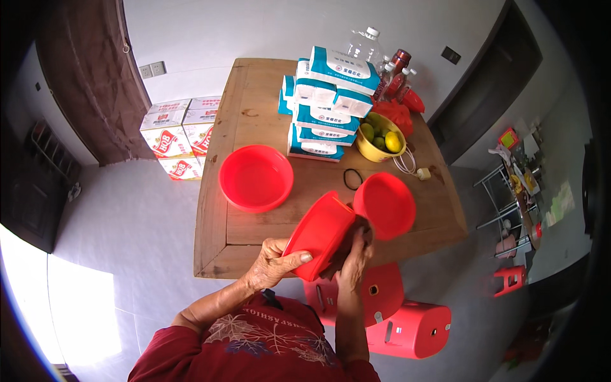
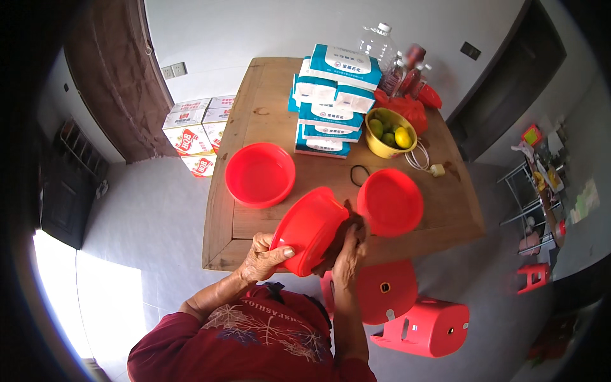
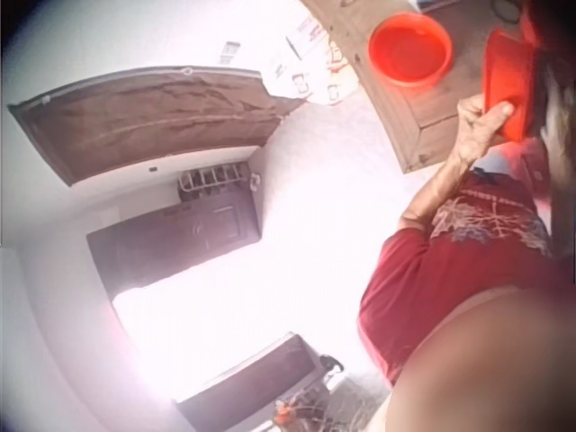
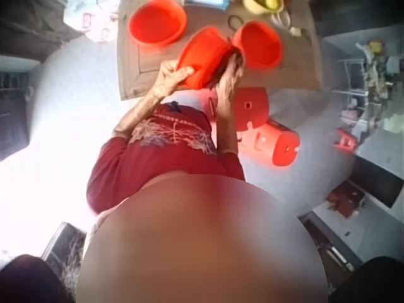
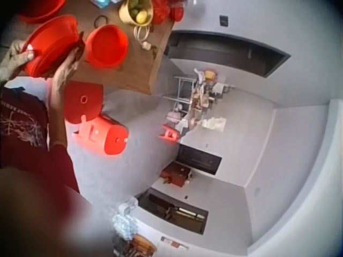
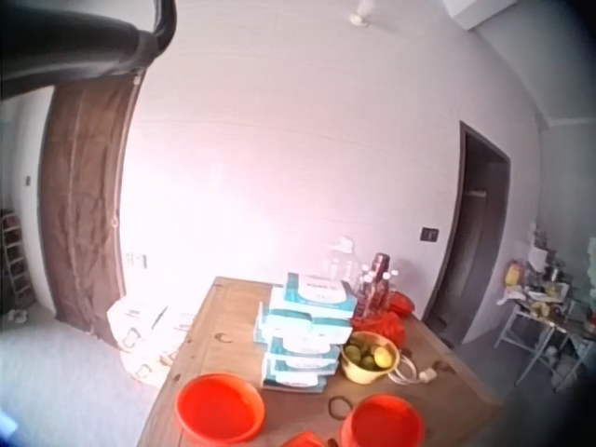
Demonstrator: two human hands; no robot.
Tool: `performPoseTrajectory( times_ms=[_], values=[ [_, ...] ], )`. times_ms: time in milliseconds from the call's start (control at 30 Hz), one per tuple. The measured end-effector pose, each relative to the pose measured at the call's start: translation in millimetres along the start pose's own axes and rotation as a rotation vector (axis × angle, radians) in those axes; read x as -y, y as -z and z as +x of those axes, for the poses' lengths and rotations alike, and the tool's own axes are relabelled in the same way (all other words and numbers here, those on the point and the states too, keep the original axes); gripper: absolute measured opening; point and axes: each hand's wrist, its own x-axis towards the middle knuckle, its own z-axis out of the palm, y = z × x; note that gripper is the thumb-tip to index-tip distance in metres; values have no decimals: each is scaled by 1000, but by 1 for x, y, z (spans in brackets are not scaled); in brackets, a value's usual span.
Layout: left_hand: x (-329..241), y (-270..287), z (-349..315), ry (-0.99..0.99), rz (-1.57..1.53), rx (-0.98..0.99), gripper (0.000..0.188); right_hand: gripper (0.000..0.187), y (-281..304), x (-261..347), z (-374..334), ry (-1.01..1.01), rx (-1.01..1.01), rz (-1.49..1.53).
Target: The person wipes the inside and outside of three red plastic bowls using a dark cloth. They handle the bowls one at a time, rotating them to clean all surfaces, and place them back on the wooden table after each wipe.
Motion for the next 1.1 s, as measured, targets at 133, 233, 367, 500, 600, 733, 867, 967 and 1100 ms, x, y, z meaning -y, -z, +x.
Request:
performPoseTrajectory(
  times_ms=[133,233,367,500,600,733,867,967,1100],
  values=[
    [-2,1,4,-97,214,14,20,34,-6,-17,-36,-241,158,278],
    [-3,2,13,-303,519,122,15,27,7,-52,-55,-527,269,618],
    [-2,7,22,-760,1117,252,16,28,28,-21,-53,-565,397,704],
    [-5,21,14,-682,1523,497,20,33,13,37,-36,-195,32,433],
    [-2,15,11,-723,1677,533,18,37,5,38,-25,80,-3,-9],
    [0,16,12,-693,1805,613,21,31,8,37,-12,-20,146,-215],
    [-32,4,4,-880,1514,285,43,21,13,31,-7,33,115,-350],
    [-40,16,-2,-758,1241,-186,60,16,16,28,-6,33,97,-351],
    [-39,40,-2,27,108,-259,70,15,7,25,-8,45,135,-300]
  ],
)
